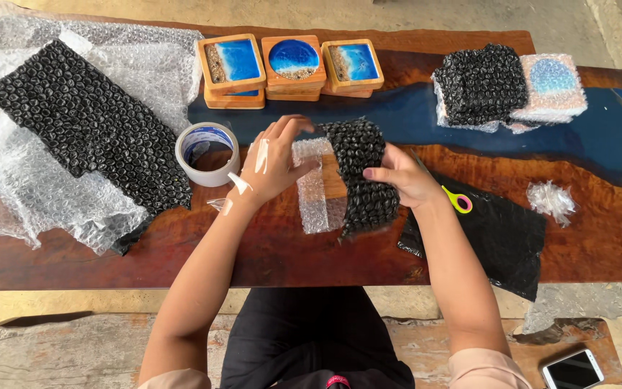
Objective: The person wraps wooden and resin coasters in bubble wrap and black protective material, using scissors and tape to secure the packaging.
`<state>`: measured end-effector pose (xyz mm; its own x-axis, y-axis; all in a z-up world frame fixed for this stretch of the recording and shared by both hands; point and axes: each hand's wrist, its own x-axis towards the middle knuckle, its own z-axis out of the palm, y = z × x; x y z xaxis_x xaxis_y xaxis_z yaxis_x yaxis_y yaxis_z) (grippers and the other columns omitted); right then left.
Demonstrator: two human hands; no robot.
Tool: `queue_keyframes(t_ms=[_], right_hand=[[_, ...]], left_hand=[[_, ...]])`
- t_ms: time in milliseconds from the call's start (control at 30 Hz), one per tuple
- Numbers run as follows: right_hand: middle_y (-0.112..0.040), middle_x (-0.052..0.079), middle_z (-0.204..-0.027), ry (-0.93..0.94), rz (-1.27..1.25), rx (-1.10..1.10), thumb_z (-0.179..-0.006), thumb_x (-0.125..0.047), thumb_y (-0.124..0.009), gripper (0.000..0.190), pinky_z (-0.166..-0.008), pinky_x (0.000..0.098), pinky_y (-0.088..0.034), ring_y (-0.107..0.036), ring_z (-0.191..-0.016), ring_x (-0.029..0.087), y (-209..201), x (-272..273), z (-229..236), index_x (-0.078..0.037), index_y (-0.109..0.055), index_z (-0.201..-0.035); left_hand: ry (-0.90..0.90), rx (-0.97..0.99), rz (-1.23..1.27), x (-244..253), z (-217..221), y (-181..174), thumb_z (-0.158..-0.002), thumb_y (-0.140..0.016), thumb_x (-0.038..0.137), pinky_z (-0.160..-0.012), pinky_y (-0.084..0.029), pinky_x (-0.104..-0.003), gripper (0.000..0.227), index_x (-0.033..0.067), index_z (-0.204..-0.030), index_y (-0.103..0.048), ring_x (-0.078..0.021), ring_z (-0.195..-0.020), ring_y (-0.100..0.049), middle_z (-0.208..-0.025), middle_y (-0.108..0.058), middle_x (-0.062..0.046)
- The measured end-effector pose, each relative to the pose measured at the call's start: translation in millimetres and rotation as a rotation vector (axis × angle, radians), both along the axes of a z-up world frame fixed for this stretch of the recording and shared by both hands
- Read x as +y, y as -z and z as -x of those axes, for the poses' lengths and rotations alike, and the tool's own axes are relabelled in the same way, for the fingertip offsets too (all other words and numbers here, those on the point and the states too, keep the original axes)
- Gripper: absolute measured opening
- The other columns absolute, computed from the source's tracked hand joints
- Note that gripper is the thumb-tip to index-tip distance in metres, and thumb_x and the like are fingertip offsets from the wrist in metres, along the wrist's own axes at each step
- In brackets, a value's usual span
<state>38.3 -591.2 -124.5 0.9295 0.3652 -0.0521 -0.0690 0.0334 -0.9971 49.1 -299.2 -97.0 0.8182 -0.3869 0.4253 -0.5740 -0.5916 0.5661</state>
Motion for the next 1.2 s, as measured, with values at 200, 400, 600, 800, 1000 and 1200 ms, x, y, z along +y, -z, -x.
queue_keyframes(t_ms=[200, 400, 600, 800, 1000, 1200], right_hand=[[-0.07, -0.004, -0.101, -0.148, 0.011, 0.018, -0.087, -0.009, -0.079, 0.043, -0.074, 0.0171, -0.049, -0.06, -0.084, 0.003, -25, 13, 9, -0.001, -0.064, -0.127], [-0.075, 0.018, -0.108, -0.277, 0.001, 0.116, -0.09, -0.006, -0.073, 0.034, -0.087, 0.0418, -0.059, -0.074, -0.094, 0.027, -25, 21, 7, 0.005, -0.066, -0.121], [-0.073, 0.009, -0.069, -0.43, 0.32, 0.202, -0.095, -0.018, -0.072, 0.02, -0.057, 0.036, -0.063, -0.077, -0.062, 0.023, -28, -3, 11, 0.001, -0.071, -0.09], [-0.077, 0.014, -0.06, -0.755, 0.573, 0.196, -0.102, -0.026, -0.057, 0.036, -0.053, 0.0258, -0.057, -0.076, -0.053, 0.02, -77, 7, 17, -0.003, -0.076, -0.081], [-0.061, 0.004, -0.043, -0.495, 0.354, -0.048, -0.095, -0.013, -0.055, 0.025, -0.043, 0.0223, -0.05, -0.062, -0.038, 0.012, -64, -10, 13, -0.001, -0.073, -0.082], [-0.066, 0.001, -0.089, 0.282, 0.53, -0.627, -0.098, -0.012, -0.069, 0.014, -0.072, 0.0295, -0.053, -0.064, -0.08, 0.016, -21, 33, -9, -0.016, -0.074, -0.11]], left_hand=[[-0.014, 0.088, 0.309, -12, 7, 3, -0.095, -0.067, 0.011, -0.075, -0.057, -0.044, 0.043, 0.0127, -0.132, -0.044, -0.0315, -0.082, -0.072, -0.119, -0.058, -0.011], [0.022, 0.027, 0.335, -9, 5, 5, -0.087, -0.053, -0.01, -0.082, -0.057, -0.043, 0.059, 0.0091, -0.141, -0.038, -0.0304, -0.093, -0.068, -0.119, -0.067, -0.009], [0.141, -0.009, 0.301, -8, -7, 14, -0.092, -0.04, -0.012, -0.094, -0.055, -0.049, 0.044, 0.0049, -0.132, -0.05, -0.0423, -0.111, -0.067, -0.121, -0.067, -0.017], [0.117, 0.039, 0.237, -12, -13, 26, -0.107, -0.052, 0.022, -0.102, -0.051, -0.052, 0.029, 0.0055, -0.132, -0.051, -0.039, -0.118, -0.065, -0.127, -0.065, -0.016], [0.085, 0.04, 0.123, -18, -19, 36, -0.099, -0.062, 0.016, -0.108, -0.042, -0.058, 0.045, 0.0144, -0.141, -0.046, -0.0369, -0.127, -0.059, -0.141, -0.054, -0.01], [0.069, 0.088, 0.04, -20, -22, 45, -0.099, -0.06, 0.016, -0.108, -0.04, -0.058, 0.049, 0.0185, -0.145, -0.044, -0.0338, -0.129, -0.058, -0.144, -0.051, -0.004]])
